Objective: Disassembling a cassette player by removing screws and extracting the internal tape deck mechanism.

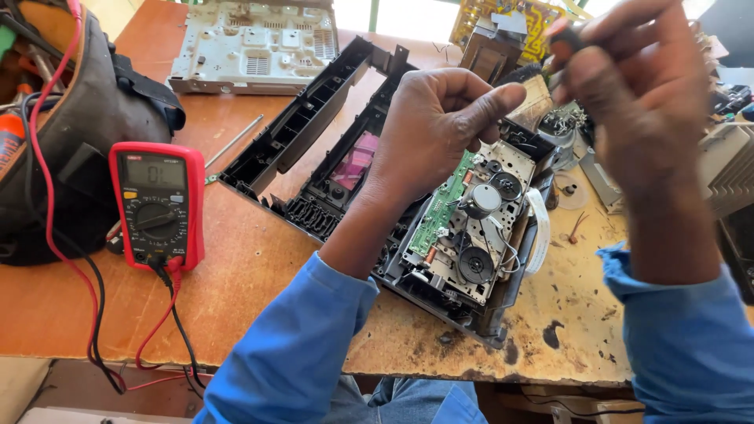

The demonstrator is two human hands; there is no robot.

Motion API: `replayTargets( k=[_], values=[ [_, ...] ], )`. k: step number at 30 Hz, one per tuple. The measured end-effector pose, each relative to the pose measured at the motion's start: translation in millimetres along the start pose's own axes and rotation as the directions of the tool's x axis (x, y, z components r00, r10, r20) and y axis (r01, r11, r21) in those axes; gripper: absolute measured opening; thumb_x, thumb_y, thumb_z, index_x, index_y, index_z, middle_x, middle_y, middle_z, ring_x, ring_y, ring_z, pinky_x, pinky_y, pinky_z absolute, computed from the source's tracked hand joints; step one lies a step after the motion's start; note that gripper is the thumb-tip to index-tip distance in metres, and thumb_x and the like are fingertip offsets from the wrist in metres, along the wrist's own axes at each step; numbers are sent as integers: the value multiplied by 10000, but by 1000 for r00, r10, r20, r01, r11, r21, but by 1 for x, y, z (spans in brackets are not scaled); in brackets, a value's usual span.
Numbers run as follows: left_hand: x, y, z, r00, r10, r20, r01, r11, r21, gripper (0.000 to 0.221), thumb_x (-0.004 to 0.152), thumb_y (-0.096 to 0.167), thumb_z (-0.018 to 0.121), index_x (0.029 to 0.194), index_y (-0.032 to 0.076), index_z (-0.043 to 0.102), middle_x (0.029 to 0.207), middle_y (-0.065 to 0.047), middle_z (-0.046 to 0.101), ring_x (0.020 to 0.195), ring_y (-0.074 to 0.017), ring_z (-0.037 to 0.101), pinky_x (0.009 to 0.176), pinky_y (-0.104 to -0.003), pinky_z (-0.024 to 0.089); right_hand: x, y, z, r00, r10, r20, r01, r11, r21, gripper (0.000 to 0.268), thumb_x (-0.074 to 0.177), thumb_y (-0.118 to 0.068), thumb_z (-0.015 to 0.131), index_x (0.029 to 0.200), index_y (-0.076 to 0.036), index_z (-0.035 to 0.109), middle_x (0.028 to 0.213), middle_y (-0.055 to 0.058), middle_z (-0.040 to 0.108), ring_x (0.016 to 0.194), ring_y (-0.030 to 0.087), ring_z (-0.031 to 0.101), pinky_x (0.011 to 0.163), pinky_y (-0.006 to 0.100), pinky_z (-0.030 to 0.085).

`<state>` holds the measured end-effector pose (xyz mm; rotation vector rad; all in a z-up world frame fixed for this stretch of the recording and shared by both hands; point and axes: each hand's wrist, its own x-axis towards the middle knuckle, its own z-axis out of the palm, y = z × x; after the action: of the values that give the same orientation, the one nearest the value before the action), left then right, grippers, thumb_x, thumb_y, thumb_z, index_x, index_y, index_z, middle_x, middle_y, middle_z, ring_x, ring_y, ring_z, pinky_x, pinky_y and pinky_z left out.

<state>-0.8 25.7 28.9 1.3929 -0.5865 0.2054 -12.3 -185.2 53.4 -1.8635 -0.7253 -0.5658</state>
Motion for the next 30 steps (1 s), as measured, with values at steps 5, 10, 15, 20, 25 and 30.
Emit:
replayTargets(
  k=[5,10,15,20,25,30],
  values=[
    [1,-3,1,1000,14,-19,-15,999,-34,335,871,433,645,705,144,612,609,32,556,557,-62,431,521,-252,351,-3,-16,22,995,91,-37,-92,996,-17,279,1099,-155,709,1213,-64,471,1005,85,627,737,120,604,635,204,523],
    [5,-13,1,998,34,-53,-41,990,-138,297,900,403,637,809,120,626,651,31,534,604,-65,442,550,-244,369,-3,-17,23,989,105,-99,-113,991,-78,239,1115,-105,726,1199,-65,506,925,69,593,698,108,577,589,193,453],
    [11,-16,-6,985,-2,-175,-42,967,-253,289,957,369,594,973,84,644,727,-13,650,600,-94,566,496,-208,419,-6,-9,17,996,34,-81,-46,989,-140,314,1018,-115,845,1185,10,610,1115,157,704,1131,277,805,915,256,620],
    [11,-13,-6,973,-10,-229,-56,959,-279,306,942,367,598,982,64,622,765,-52,678,622,-116,641,468,-221,514,-8,-9,9,992,37,-117,-60,978,-199,285,1049,-138,870,1192,5,669,1117,131,704,1107,238,792,848,224,602],
    [12,-13,-9,954,11,-300,-103,950,-294,281,945,350,612,987,72,607,761,-45,662,617,-103,627,480,-213,519,-8,-2,0,992,18,-122,-42,980,-193,293,1058,-169,869,1196,4,676,1128,126,712,1197,259,814,920,235,633],
    [10,-10,-4,972,11,-233,-51,985,-166,300,941,349,597,1005,60,646,780,-56,712,638,-117,662,522,-220,541,-8,-1,-4,996,-3,-88,-11,986,-165,302,1082,-138,844,1218,54,654,1151,178,707,1154,292,803,944,258,643]
  ],
)
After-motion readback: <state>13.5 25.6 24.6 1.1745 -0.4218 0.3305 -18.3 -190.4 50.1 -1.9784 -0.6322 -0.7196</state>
